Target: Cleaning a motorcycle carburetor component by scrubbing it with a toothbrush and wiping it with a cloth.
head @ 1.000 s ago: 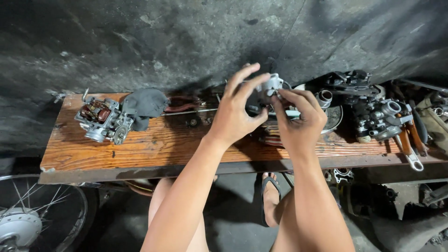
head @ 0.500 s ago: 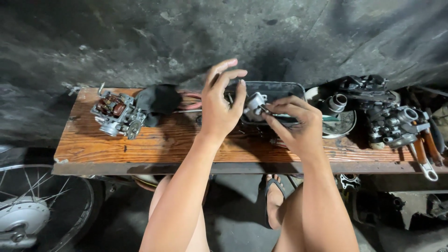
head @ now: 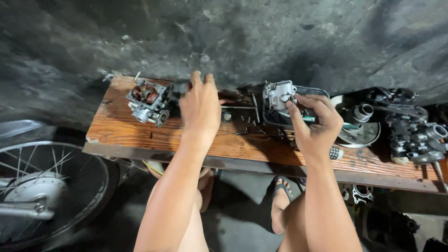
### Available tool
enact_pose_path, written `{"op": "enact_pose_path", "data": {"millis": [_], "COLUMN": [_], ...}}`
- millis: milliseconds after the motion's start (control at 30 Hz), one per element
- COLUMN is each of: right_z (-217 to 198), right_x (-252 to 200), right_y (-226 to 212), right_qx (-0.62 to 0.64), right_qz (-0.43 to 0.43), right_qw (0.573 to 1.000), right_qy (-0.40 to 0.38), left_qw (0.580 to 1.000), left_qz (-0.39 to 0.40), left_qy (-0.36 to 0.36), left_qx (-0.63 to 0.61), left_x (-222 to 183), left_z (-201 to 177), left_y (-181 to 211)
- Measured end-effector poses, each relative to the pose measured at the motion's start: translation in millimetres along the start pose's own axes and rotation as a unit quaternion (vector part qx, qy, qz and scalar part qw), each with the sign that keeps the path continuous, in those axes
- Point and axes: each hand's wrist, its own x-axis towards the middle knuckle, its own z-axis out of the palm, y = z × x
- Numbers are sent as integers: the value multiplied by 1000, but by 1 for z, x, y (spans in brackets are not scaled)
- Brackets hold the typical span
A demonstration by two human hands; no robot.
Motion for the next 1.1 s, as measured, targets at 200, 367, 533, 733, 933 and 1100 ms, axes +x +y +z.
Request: {"op": "enact_pose_path", "data": {"millis": [200, 367, 533, 733, 933, 1100], "right_z": [15, 18, 25, 36, 45, 49], "right_x": [2, 0, -1, 1, 2, 0], "right_y": [-17, -18, -12, -18, -36, -29], "right_qx": [45, 63, 92, 108, 80, 196], "right_qz": [-8, -8, -4, -7, 18, 11], "right_qw": [999, 998, 996, 994, 996, 979], "right_qy": [12, 12, 18, 18, 21, 45], "left_qw": [996, 997, 998, 968, 856, 792], "left_qz": [-56, -67, -48, 62, 211, 292], "left_qy": [-59, -40, 8, 216, 425, 386], "left_qx": [27, 10, -36, -110, -205, -371], "left_x": [10, 12, -9, -19, -16, -43], "left_z": [39, 33, -10, -20, -12, -28], "left_y": [-32, -34, -11, -1, -8, 10]}}
